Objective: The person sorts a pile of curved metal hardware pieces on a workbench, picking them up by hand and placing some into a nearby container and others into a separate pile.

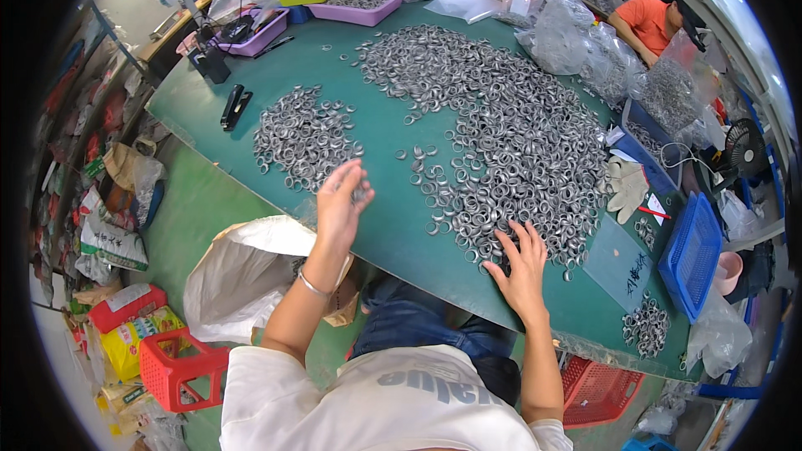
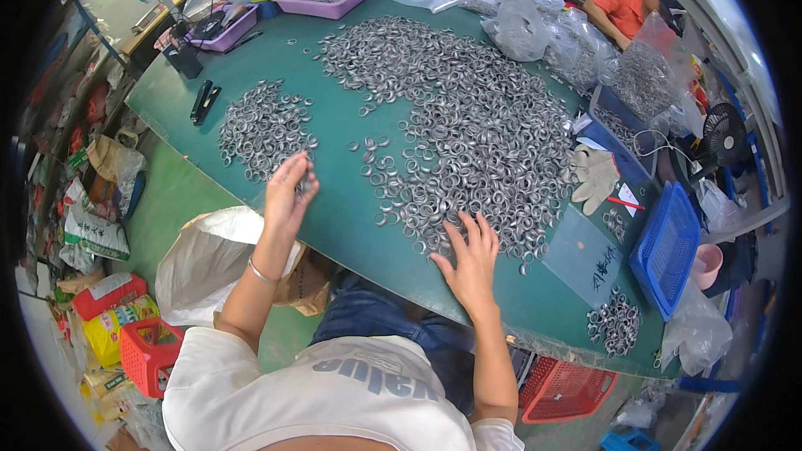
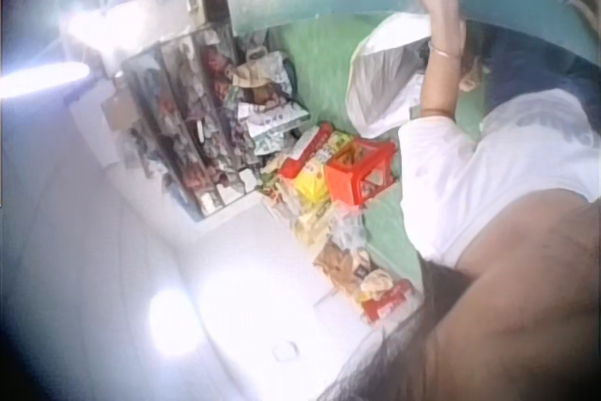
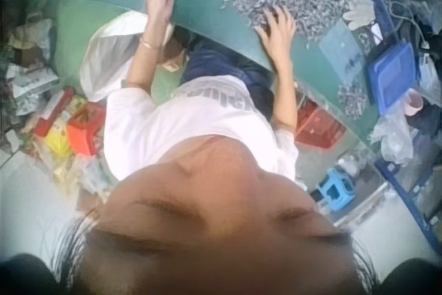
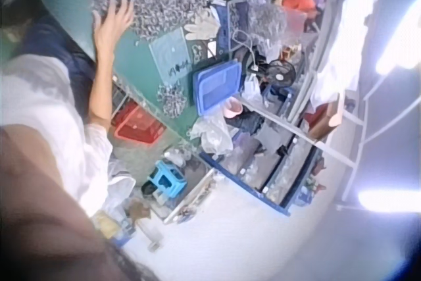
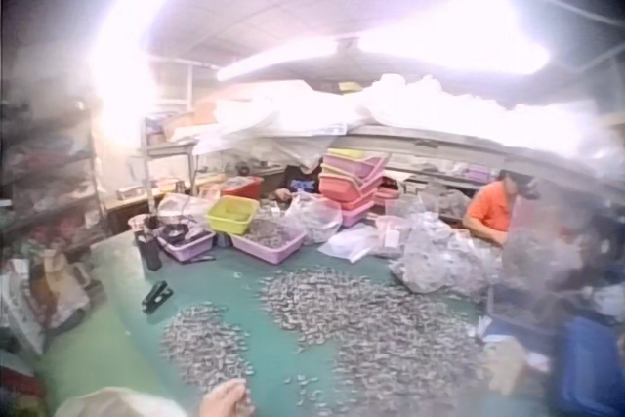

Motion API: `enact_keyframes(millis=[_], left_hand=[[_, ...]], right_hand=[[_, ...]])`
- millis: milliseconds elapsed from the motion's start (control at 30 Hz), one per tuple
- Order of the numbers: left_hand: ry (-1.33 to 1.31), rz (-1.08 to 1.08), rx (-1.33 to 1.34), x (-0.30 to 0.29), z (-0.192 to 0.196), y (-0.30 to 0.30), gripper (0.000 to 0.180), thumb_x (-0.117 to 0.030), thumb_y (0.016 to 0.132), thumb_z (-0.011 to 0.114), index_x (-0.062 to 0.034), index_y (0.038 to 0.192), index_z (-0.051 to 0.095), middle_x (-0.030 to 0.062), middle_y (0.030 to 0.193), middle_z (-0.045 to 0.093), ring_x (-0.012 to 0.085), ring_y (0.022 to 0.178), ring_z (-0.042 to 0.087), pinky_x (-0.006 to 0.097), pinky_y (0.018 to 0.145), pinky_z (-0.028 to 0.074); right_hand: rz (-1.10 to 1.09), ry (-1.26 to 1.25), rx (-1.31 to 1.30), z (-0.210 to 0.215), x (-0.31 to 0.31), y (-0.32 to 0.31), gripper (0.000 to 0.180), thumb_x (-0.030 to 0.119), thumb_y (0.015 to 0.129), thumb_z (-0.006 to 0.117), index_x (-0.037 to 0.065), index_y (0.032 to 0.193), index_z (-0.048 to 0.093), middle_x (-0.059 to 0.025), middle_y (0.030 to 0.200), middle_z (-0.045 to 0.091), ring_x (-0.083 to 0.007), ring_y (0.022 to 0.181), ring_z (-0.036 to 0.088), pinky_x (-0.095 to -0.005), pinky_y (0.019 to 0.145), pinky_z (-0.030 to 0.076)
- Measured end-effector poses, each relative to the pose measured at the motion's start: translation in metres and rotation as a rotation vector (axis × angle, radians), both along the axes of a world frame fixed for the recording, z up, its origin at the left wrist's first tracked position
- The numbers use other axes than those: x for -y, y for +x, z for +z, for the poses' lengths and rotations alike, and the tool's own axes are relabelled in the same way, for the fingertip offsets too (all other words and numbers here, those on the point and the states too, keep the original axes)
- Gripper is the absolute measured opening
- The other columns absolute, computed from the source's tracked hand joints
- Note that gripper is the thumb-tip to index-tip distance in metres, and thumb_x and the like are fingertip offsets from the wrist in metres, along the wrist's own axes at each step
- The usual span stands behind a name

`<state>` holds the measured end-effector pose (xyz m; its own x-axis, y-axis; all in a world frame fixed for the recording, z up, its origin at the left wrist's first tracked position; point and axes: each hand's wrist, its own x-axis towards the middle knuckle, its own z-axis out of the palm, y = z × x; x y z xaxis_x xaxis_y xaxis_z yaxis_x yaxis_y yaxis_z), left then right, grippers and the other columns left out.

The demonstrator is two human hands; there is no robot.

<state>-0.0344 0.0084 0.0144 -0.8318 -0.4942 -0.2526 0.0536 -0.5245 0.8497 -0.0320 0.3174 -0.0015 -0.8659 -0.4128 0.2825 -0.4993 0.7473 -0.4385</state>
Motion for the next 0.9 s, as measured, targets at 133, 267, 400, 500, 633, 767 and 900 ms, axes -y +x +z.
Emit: enact_keyframes(millis=[133, 267, 400, 500, 633, 767, 900], left_hand=[[-0.091, 0.087, -0.08, 0.046, -0.001, -0.027, 0.023, -0.011, 0.088, 0.059, -0.0043, 0.109, 0.057, 0.0013, 0.086, 0.059, 0.0087, 0.074, 0.055, 0.023, 0.061, 0.049], [-0.592, 0.167, -0.048, 0.096, 0.0, -0.055, 0.017, -0.009, 0.088, 0.059, -0.0031, 0.103, 0.062, 0.002, 0.081, 0.057, 0.0068, 0.067, 0.055, 0.022, 0.052, 0.045], [-1.461, 0.457, -0.139, 0.141, -0.004, -0.078, 0.014, -0.005, 0.083, 0.06, -0.0035, 0.097, 0.063, 0.0095, 0.089, 0.059, 0.0222, 0.077, 0.057, 0.031, 0.067, 0.047], [-1.676, 0.406, -0.149, 0.156, -0.02, -0.086, 0.014, -0.002, 0.079, 0.06, -0.0031, 0.093, 0.063, 0.0134, 0.092, 0.059, 0.0309, 0.086, 0.054, 0.036, 0.079, 0.044], [-1.769, 0.263, -0.054, 0.17, -0.03, -0.088, 0.014, -0.004, 0.079, 0.06, -0.0029, 0.092, 0.064, 0.0139, 0.091, 0.06, 0.0318, 0.089, 0.055, 0.037, 0.081, 0.043], [-1.861, 0.187, 0.067, 0.162, -0.033, -0.087, 0.017, -0.017, 0.083, 0.06, -0.0059, 0.095, 0.065, 0.011, 0.1, 0.058, 0.0293, 0.1, 0.052, 0.046, 0.088, 0.039], [-1.86, 0.135, 0.211, 0.152, -0.033, -0.083, 0.026, -0.028, 0.088, 0.055, -0.0091, 0.103, 0.065, 0.0098, 0.117, 0.053, 0.0281, 0.115, 0.046, 0.063, 0.097, 0.026]], right_hand=[[0.002, -0.026, -0.012, -0.001, -0.002, 0.0, 0.052, 0.023, 0.067, 0.075, 0.01, 0.115, 0.058, -0.0102, 0.129, 0.043, -0.0348, 0.125, 0.032, -0.0475, 0.103, 0.023], [0.005, -0.045, -0.023, -0.002, -0.002, 0.0, 0.051, 0.023, 0.067, 0.075, 0.01, 0.114, 0.058, -0.0101, 0.129, 0.044, -0.0348, 0.125, 0.032, -0.0472, 0.103, 0.024], [0.003, -0.062, -0.041, -0.002, -0.002, 0.0, 0.051, 0.023, 0.066, 0.075, 0.01, 0.113, 0.059, -0.0096, 0.128, 0.045, -0.0346, 0.124, 0.034, -0.0465, 0.102, 0.025], [0.0, -0.069, -0.034, -0.004, -0.003, 0.0, 0.05, 0.023, 0.066, 0.076, 0.01, 0.112, 0.059, -0.0094, 0.128, 0.045, -0.0345, 0.123, 0.034, -0.0466, 0.102, 0.025], [0.005, -0.066, -0.043, -0.003, -0.002, 0.0, 0.048, 0.022, 0.067, 0.075, 0.01, 0.111, 0.06, -0.0095, 0.128, 0.045, -0.0341, 0.123, 0.034, -0.0466, 0.102, 0.025], [-0.005, -0.067, -0.073, -0.001, -0.004, 0.001, 0.04, 0.019, 0.07, 0.073, 0.007, 0.106, 0.061, -0.0099, 0.124, 0.049, -0.0328, 0.121, 0.038, -0.0477, 0.101, 0.026], [-0.041, -0.034, -0.206, -0.005, -0.007, 0.004, 0.024, 0.014, 0.074, 0.069, 0.004, 0.094, 0.062, -0.0089, 0.112, 0.057, -0.0293, 0.112, 0.048, -0.0503, 0.098, 0.029]])
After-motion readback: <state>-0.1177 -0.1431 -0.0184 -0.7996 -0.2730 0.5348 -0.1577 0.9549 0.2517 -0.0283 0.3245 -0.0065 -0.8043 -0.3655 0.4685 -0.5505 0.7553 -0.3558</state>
